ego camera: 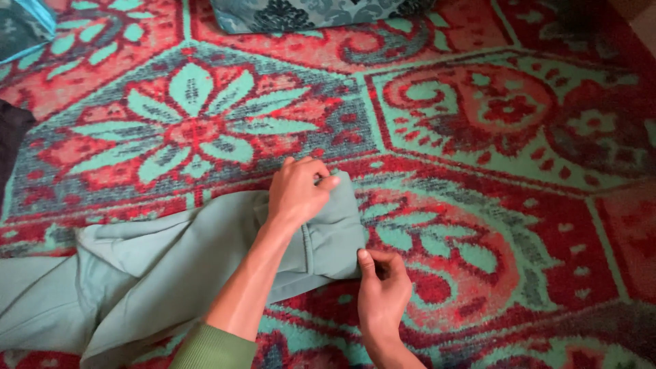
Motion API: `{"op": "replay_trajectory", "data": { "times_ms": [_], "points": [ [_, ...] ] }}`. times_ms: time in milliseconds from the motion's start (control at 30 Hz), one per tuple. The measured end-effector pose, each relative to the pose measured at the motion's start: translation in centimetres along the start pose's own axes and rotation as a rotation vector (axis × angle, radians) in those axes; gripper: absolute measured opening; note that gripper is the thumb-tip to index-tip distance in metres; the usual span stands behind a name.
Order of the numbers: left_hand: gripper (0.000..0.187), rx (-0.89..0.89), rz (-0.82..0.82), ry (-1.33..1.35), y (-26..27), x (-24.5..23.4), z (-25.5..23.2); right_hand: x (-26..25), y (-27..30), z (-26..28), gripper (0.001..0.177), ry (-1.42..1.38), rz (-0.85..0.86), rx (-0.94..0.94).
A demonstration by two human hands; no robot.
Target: Folding a jacket and a hoodie on the floor and placing them in a wardrobe.
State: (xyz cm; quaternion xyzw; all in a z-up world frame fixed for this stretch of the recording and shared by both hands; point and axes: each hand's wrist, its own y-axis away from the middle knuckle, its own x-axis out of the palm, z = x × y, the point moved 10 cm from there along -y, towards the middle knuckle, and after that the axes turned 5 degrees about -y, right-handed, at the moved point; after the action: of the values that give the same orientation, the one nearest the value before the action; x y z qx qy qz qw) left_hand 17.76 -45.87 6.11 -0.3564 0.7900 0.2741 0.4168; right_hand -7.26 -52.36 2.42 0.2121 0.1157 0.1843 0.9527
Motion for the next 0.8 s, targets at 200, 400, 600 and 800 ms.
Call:
{"op": "replay_trajectory", "data": {
  "times_ms": [200, 400, 600, 800],
  "points": [
    [0.024, -0.253, -0.161, 0.231, 0.6, -0.9, 2.4, -0.4, -0.8, 0.8, 0.019, 0.386, 0.036, -0.107],
    [0.014, -0.344, -0.283, 0.353, 2.1, -2.4, 3.6, -0.8, 0.0, 0.7, 0.015, 0.433, 0.101, -0.068],
    [0.046, -0.204, -0.120, 0.342, 4.1, -4.2, 3.4, 4.3, 10.6, 9.7, 0.041, 0.422, 0.528, -1.431],
    [0.024, -0.412, -0.121, 0.498, 4.6, -3.3, 5.7, 5.9, 10.6, 7.7, 0.018, 0.613, 0.502, -1.589]
  ]
}}
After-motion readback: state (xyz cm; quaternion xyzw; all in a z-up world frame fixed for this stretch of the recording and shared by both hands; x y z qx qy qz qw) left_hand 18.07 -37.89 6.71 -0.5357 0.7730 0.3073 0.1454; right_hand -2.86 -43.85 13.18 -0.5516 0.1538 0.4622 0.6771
